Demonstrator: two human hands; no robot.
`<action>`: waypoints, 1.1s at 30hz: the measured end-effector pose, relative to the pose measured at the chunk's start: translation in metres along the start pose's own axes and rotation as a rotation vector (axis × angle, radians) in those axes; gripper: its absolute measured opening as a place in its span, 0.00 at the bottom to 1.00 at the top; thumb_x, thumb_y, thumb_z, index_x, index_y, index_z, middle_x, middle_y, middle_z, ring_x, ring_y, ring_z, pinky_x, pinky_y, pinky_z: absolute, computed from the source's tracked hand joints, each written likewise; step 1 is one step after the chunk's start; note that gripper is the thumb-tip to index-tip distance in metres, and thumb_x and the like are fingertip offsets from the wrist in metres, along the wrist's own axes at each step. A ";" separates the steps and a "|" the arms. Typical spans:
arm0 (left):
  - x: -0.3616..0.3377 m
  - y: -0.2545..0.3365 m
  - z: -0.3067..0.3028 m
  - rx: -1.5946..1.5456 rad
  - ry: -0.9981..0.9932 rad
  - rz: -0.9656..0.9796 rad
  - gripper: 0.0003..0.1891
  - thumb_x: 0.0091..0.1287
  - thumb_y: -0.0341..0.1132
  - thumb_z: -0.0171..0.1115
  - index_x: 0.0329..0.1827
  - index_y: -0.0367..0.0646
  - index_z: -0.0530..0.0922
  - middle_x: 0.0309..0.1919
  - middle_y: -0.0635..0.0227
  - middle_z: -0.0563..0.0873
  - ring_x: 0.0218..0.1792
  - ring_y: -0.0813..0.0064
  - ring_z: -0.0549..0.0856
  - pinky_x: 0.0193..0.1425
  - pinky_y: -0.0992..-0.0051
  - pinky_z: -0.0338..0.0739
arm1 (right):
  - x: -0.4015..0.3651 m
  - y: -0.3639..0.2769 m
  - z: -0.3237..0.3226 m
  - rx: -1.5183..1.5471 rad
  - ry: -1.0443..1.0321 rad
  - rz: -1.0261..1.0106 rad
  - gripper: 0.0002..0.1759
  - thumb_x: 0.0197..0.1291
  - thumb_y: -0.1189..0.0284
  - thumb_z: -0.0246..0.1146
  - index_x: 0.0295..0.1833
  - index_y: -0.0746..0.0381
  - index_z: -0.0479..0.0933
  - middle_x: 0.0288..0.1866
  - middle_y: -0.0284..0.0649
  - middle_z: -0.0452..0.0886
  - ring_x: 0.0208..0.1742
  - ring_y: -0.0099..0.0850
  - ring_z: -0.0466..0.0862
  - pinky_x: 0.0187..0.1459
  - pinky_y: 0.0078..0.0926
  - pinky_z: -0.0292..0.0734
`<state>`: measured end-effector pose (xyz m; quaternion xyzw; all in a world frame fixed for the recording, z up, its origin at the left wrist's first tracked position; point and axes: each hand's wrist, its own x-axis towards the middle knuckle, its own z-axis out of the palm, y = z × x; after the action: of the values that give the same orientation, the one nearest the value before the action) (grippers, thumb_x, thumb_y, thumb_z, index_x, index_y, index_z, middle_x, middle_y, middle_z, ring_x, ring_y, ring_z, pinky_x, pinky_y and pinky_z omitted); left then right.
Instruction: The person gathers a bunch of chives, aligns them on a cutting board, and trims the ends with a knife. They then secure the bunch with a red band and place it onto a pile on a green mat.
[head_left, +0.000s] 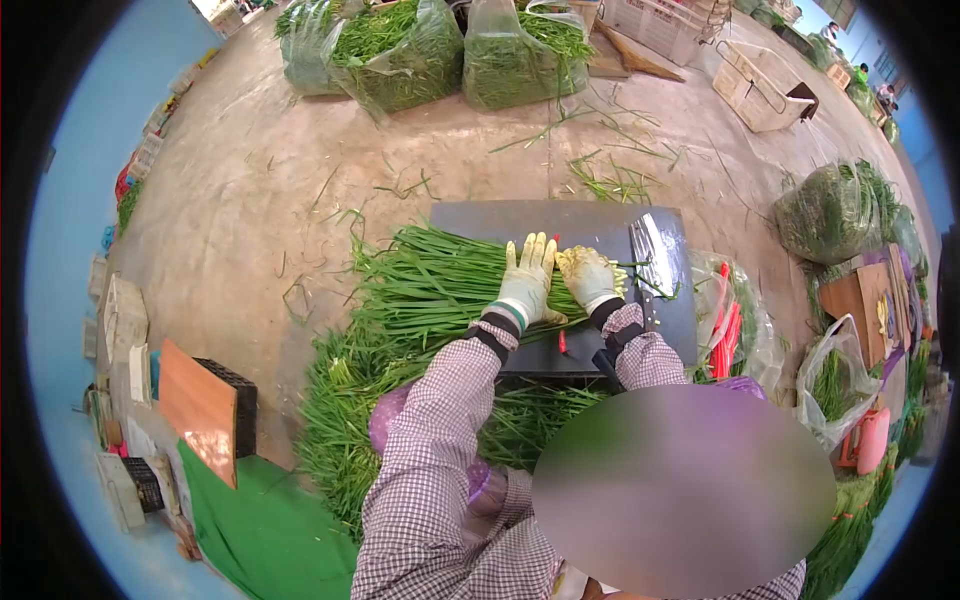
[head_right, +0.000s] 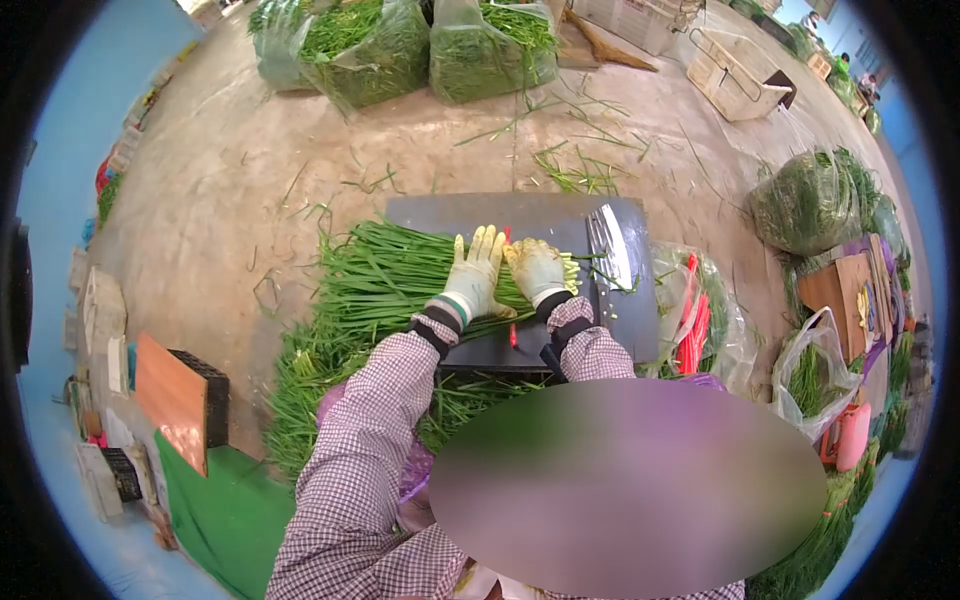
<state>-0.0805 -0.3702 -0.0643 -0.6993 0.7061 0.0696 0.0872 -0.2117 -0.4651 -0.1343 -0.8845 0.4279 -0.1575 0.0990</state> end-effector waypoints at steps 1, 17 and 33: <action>0.001 0.000 0.000 -0.007 -0.014 0.009 0.74 0.44 0.76 0.72 0.85 0.36 0.44 0.84 0.50 0.50 0.85 0.53 0.47 0.84 0.43 0.40 | 0.002 0.002 0.003 0.006 -0.041 0.032 0.20 0.70 0.53 0.57 0.42 0.58 0.84 0.46 0.46 0.87 0.50 0.48 0.85 0.53 0.47 0.79; -0.013 0.006 0.017 -0.123 0.082 -0.032 0.68 0.45 0.70 0.76 0.82 0.38 0.52 0.80 0.55 0.61 0.81 0.58 0.59 0.84 0.56 0.49 | 0.042 0.011 -0.047 -0.021 -0.163 -0.033 0.19 0.56 0.58 0.73 0.51 0.53 0.82 0.52 0.42 0.83 0.57 0.44 0.82 0.59 0.47 0.76; 0.020 -0.017 -0.003 -0.169 -0.173 0.076 0.74 0.45 0.74 0.73 0.85 0.38 0.43 0.85 0.53 0.48 0.85 0.56 0.46 0.84 0.43 0.39 | 0.022 0.045 -0.010 1.131 -0.173 0.179 0.05 0.70 0.74 0.62 0.48 0.63 0.76 0.38 0.33 0.82 0.43 0.22 0.81 0.50 0.22 0.77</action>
<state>-0.0636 -0.3901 -0.0657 -0.6683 0.7134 0.1922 0.0861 -0.2349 -0.5105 -0.1342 -0.6640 0.3409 -0.2799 0.6038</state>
